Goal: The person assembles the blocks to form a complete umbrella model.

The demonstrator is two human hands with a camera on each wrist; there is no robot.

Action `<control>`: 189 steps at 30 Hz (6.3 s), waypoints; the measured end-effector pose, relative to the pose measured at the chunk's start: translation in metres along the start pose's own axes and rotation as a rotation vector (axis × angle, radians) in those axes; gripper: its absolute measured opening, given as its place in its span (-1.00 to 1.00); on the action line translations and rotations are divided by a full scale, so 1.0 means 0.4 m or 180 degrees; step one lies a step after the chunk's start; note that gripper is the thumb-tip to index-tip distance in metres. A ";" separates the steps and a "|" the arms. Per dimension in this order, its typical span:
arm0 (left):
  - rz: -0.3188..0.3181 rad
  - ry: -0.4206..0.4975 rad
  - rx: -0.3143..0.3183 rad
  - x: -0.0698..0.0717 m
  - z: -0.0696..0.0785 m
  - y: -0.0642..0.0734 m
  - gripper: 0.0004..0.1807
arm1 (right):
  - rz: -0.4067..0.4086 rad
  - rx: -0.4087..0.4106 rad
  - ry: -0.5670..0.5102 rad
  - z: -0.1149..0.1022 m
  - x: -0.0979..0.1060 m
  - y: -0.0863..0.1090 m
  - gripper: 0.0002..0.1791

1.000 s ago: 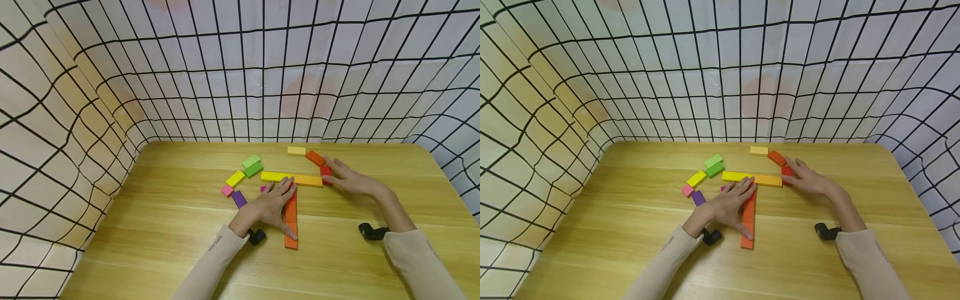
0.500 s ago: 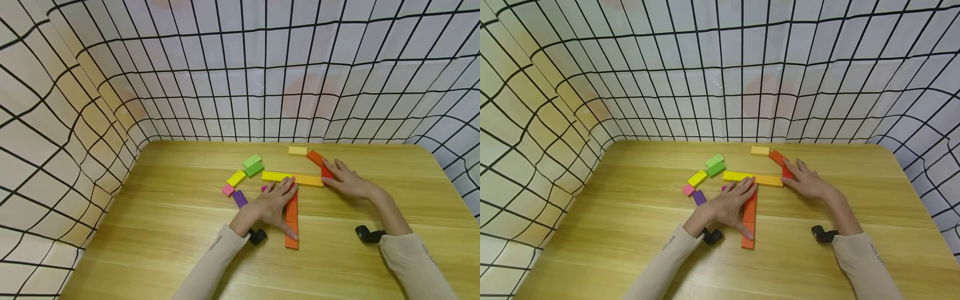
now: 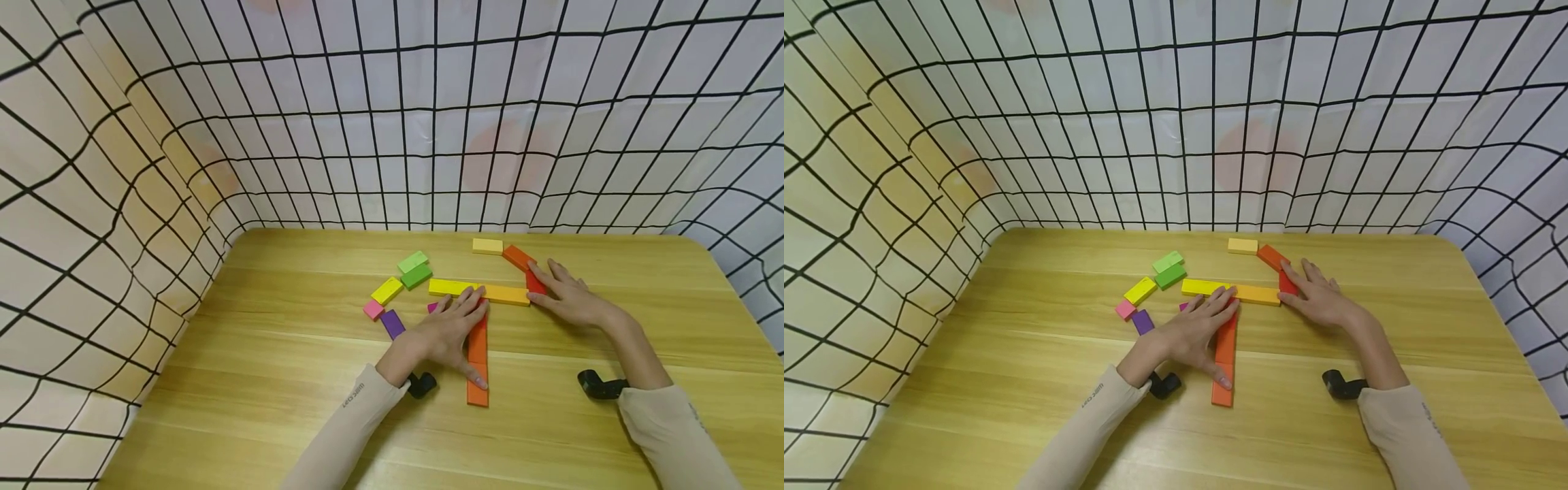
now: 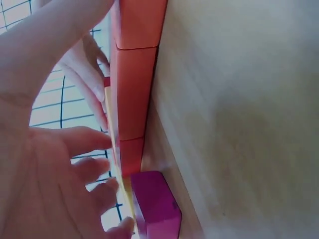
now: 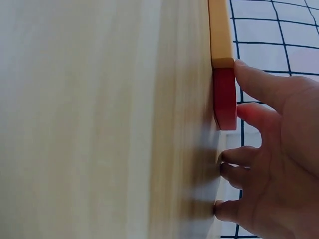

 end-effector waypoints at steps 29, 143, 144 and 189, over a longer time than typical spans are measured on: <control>0.1463 0.1706 0.0704 0.158 -0.379 0.036 -0.48 | 0.0028 -0.0019 0.0067 0.003 -0.003 0.001 -0.13; 0.1393 0.1713 0.0550 0.219 -0.317 -0.163 -0.56 | 0.0050 -0.0026 -0.0067 0.006 -0.006 0.004 -0.12; 0.1396 0.1719 0.0546 0.220 -0.317 -0.163 -0.56 | 0.0049 -0.0026 -0.0066 0.006 -0.006 0.004 -0.12; 0.0386 0.1693 0.0094 0.146 -0.375 0.032 -0.36 | 0.0030 -0.0055 -0.0079 0.002 -0.012 0.001 -0.14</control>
Point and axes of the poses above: each hand's wrist, its own y-axis away from the middle knuckle, its own x-axis out of the back of the hand, z = x × y, the point moved 7 cm from there along -y, towards the middle knuckle, and after that the axes turned 11 degrees about -z, right-handed, at the moved point
